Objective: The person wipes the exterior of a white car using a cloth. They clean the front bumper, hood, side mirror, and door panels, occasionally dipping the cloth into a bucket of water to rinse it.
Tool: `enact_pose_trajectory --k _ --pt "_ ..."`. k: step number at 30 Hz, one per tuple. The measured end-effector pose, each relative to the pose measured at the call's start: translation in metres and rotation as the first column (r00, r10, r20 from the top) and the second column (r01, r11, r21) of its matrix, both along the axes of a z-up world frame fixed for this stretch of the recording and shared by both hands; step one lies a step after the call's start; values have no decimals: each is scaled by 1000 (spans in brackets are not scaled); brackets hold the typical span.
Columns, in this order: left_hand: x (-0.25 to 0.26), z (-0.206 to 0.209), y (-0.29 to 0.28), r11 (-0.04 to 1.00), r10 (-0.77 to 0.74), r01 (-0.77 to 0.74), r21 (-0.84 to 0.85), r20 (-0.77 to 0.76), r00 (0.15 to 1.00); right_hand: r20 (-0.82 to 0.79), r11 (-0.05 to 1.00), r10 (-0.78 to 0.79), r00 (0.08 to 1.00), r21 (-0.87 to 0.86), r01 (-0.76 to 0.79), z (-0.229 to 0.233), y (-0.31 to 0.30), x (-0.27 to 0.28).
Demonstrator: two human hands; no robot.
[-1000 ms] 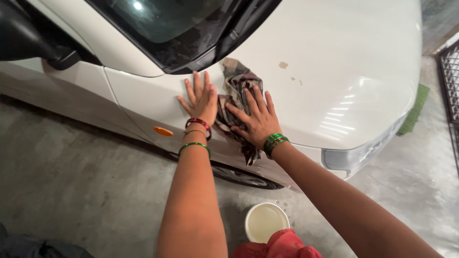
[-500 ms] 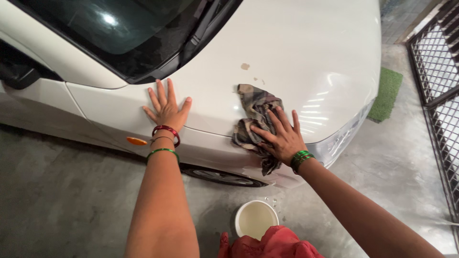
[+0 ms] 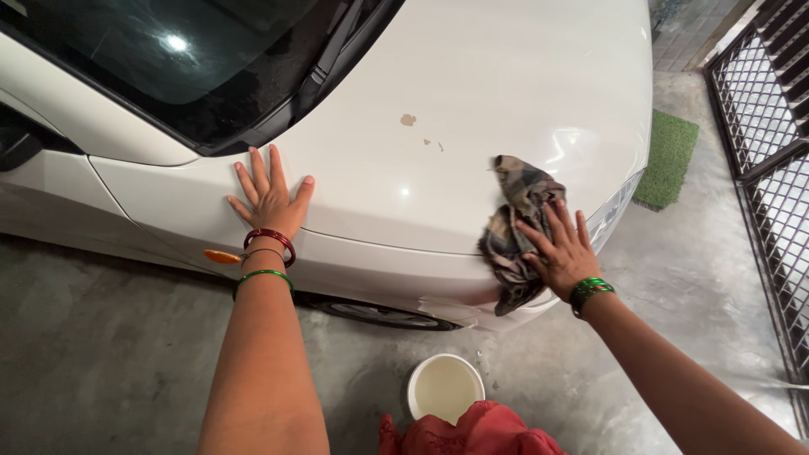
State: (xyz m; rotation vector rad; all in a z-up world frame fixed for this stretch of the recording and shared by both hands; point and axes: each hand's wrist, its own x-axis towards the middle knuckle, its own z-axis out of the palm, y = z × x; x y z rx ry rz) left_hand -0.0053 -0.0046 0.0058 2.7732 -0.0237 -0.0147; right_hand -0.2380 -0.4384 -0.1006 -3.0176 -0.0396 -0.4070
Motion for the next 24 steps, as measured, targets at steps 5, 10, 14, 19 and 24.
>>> enact_pose_trajectory --k 5,10,14,19,24 --pt "-4 1 0 1000 0 0 -21 -2 1000 12 994 -75 997 83 74 -9 -38 -12" --pt "-1 -2 1 1000 -7 8 -30 18 1000 -46 951 -136 990 273 143 -9 -45 -15" --pt "7 -12 5 999 -25 26 -21 48 999 -19 955 -147 989 259 147 -10 -19 -15" --pt "13 -29 9 998 -45 51 -47 121 992 42 941 -205 978 285 185 -14 41 -15" --pt "16 -35 9 991 -78 89 -104 105 991 86 939 -246 965 267 216 -16 106 -1"
